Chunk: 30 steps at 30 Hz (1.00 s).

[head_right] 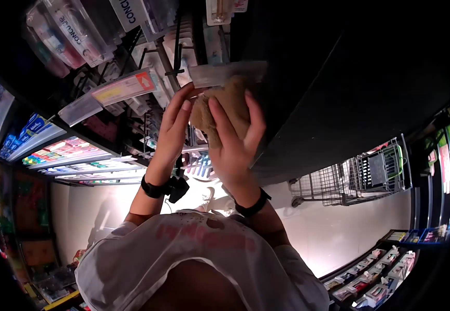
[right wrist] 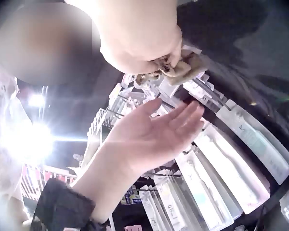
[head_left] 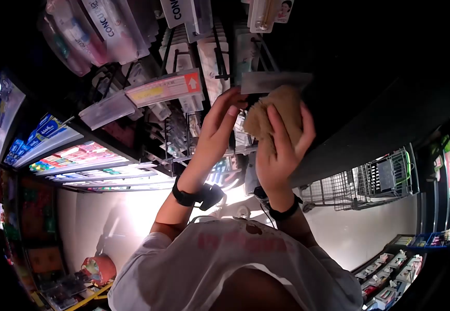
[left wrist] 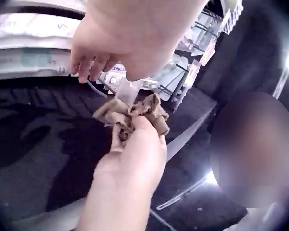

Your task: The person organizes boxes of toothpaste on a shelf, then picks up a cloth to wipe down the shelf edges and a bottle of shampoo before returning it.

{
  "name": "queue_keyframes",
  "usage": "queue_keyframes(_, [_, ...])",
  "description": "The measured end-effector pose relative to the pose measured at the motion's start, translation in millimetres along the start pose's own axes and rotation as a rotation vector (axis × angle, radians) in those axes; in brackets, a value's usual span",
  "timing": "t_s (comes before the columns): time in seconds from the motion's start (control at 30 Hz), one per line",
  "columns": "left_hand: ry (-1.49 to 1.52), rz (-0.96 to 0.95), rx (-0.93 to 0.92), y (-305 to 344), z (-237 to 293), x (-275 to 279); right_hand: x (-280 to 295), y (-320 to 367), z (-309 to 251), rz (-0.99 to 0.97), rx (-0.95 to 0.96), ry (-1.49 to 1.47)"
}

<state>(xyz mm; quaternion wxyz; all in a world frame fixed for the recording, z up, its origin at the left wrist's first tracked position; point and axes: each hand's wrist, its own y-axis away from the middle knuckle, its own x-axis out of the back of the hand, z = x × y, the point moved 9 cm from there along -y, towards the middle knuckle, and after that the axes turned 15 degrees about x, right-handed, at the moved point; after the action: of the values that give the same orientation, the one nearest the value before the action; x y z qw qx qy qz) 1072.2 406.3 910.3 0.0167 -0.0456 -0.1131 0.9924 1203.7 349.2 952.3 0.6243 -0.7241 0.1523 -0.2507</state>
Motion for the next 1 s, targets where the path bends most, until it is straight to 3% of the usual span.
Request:
queue_keyframes(0.23, [0.07,0.047,-0.082,-19,8,-3,-21,-9,10,-0.113,-0.144,0.004])
queue_keyframes(0.33, [0.077,0.046,-0.075,-16,13,-2,-25,-5,8,-0.111,-0.104,0.044])
queue_keyframes(0.47, [0.093,0.008,0.012,-24,2,1,-26,14,15,-0.14,-0.23,-0.034])
queue_keyframes(0.6, [-0.038,0.044,-0.1,-21,17,1,-48,67,39,-0.089,-0.558,-0.478])
queue_keyframes(0.67, [-0.109,0.049,-0.114,-19,21,0,-63,113,55,0.378,-1.13,-0.885])
queue_keyframes(0.73, [-0.107,0.059,-0.052,-17,18,2,-67,92,65,0.22,-0.875,-0.825])
queue_keyframes(0.77, [-0.11,0.052,-0.049,-17,18,1,-77,92,63,0.607,-1.191,-1.268])
queue_keyframes(0.87, [-0.062,0.05,-0.11,-17,25,2,-80,72,64,0.557,-1.101,-1.362])
queue_keyframes(0.93, [-0.214,0.094,-0.183,-13,36,1,-82,72,66,0.539,-1.111,-1.35])
queue_keyframes(1.0, [-0.221,0.079,-0.156,-15,32,3,-85,60,63,0.425,-0.948,-1.426])
